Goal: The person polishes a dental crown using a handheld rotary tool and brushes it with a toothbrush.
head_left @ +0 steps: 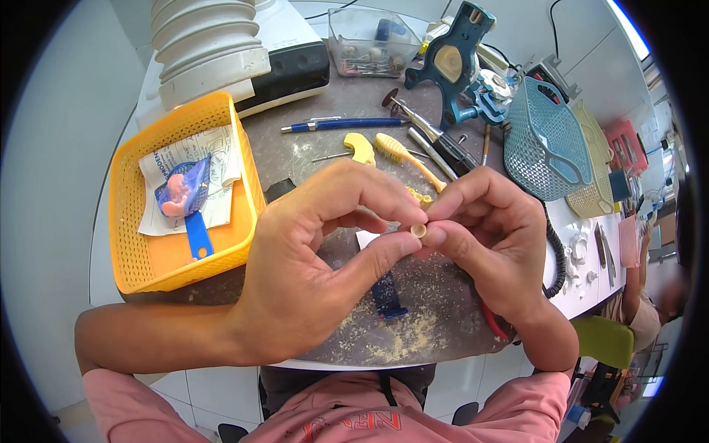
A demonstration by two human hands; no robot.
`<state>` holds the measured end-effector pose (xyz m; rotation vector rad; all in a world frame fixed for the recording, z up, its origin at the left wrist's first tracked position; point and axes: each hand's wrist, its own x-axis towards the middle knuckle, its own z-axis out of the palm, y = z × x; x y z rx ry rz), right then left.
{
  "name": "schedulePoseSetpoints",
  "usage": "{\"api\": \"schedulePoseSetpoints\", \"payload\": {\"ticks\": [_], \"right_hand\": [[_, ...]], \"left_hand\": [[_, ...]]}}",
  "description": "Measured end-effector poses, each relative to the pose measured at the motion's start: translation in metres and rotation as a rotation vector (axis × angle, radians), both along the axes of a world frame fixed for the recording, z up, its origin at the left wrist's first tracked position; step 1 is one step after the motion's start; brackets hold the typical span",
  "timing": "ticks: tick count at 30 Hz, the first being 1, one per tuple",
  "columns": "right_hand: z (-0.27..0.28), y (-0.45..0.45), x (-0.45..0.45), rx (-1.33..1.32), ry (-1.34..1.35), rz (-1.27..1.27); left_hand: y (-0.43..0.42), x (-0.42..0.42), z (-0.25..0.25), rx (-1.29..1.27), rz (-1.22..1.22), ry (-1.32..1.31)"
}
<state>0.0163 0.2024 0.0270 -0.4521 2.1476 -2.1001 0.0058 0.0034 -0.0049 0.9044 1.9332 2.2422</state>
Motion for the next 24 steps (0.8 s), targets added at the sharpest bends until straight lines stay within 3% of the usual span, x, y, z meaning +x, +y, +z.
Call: {"api": "schedulePoseSetpoints", "payload": {"ticks": [6,24], "right_hand": [[-0.0011,0.0031,0.0001,0.084,0.051,0.02],[0.0013,0.0057,-0.0014,0.127,0.028,0.077]], "left_hand": [[0.0006,0.0019,0.0031,0.027,0.03,-0.056],[-0.0006,-0.0058,0.0042,-0.106,0.074,0.188]]}}
